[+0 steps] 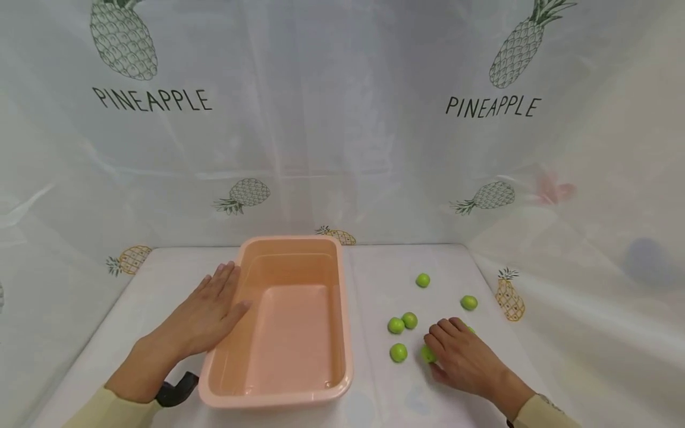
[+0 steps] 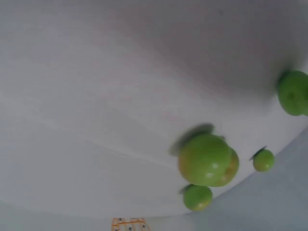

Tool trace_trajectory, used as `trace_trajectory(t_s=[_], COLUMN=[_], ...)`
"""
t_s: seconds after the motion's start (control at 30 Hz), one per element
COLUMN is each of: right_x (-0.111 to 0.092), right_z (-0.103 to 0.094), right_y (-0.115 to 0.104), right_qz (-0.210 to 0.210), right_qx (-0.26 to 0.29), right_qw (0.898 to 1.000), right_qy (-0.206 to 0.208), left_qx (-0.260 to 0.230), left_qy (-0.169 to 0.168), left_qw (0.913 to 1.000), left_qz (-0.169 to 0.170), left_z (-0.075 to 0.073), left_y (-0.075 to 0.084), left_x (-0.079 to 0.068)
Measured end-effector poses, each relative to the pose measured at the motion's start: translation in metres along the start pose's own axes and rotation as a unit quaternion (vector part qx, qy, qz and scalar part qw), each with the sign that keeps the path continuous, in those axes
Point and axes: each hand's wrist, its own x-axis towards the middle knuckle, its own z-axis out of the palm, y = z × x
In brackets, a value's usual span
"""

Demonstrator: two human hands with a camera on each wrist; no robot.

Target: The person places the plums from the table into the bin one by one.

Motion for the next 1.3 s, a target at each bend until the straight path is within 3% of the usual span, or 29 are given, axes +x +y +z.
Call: trace_trajectory(t_s=[0.43,0.77,0.93,1.07,1.3], right_x=[0.085,0.179,0.230,0.264,0.293], right_z=[-0.013,-0.047,-0.067,-0.071,-0.059], right_y=[0.032,0.045,0.027,0.002,-0.041], right_qz=[-0.024,-0.043,-0.049,-0.067,-0.103], right_qx=[-0.054,-0.051,-0.030,-0.011,-0.015], right_qw=[0.996,0.992,0.992,0.993,0.992], right_qy=[0.068,0.110,0.114,0.100,0.065], left_qx=[-0.004,0.002,0.006,0.000,0.010], left_qy=[-0.003,0.003,0.004,-0.003,-0.014], left_qw=[1.0000,0.9999,0.9999,0.9999,0.9997], left_qz=[-0.005,-0.011,-0.014,-0.015,-0.019], left_z=[-0.001,-0.001,-0.001,-0.004,-0.005], left_y=[0.004,0.007,0.009,0.012,0.015], left_x=[-0.004,-0.006,-0.006,-0.007,-0.003])
